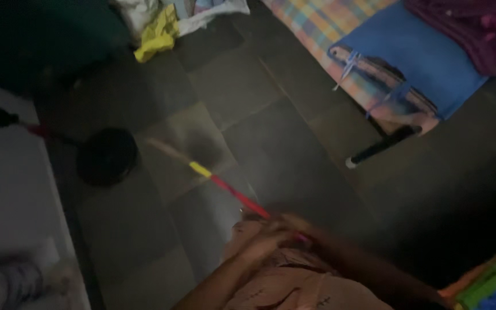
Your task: The person sweeps the floor of a room with several beds using a broom, moving the broom across the tiles around and under the furniture.
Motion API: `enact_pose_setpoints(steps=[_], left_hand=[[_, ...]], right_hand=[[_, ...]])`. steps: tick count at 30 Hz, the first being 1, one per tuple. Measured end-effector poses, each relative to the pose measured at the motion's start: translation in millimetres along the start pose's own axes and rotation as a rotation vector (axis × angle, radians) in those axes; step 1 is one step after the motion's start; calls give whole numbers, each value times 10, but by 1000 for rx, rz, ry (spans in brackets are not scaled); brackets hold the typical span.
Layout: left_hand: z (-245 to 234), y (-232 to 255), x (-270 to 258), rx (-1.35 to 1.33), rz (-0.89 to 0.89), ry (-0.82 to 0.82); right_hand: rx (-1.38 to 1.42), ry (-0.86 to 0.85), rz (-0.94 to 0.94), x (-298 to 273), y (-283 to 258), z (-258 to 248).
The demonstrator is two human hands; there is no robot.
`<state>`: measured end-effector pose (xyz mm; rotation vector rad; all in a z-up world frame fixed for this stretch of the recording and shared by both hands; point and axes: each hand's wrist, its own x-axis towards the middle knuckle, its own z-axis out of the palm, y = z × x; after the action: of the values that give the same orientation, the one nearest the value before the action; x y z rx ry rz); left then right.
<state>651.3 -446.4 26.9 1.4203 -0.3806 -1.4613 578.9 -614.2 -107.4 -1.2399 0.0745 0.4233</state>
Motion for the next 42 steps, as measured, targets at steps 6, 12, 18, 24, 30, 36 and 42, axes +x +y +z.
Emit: enact_pose_setpoints(steps=[6, 12, 18, 24, 30, 36, 42], left_hand=[[-118, -167, 1500, -73, 109, -346], [-152, -10, 2159, 36, -103, -457], [-688, 41, 2497, -167, 186, -470], [-1183, 363, 2235, -62, -84, -251], [-1430, 1248, 1750, -53, -229, -62], [-1518, 1399, 1933, -129, -64, -23], [-1667, 1888, 2394, 122, -216, -90]], right_hand=[[129, 502, 236, -77, -603, -780], [277, 918, 284, -4, -1025, -1665], [294, 947, 349, 676, -1140, -2098], [106, 558, 432, 1508, -924, -1932], [21, 151, 179, 2166, -945, -1727], [69, 88, 150, 2146, -1169, -1742], [165, 338, 256, 2139, -1551, -2294]])
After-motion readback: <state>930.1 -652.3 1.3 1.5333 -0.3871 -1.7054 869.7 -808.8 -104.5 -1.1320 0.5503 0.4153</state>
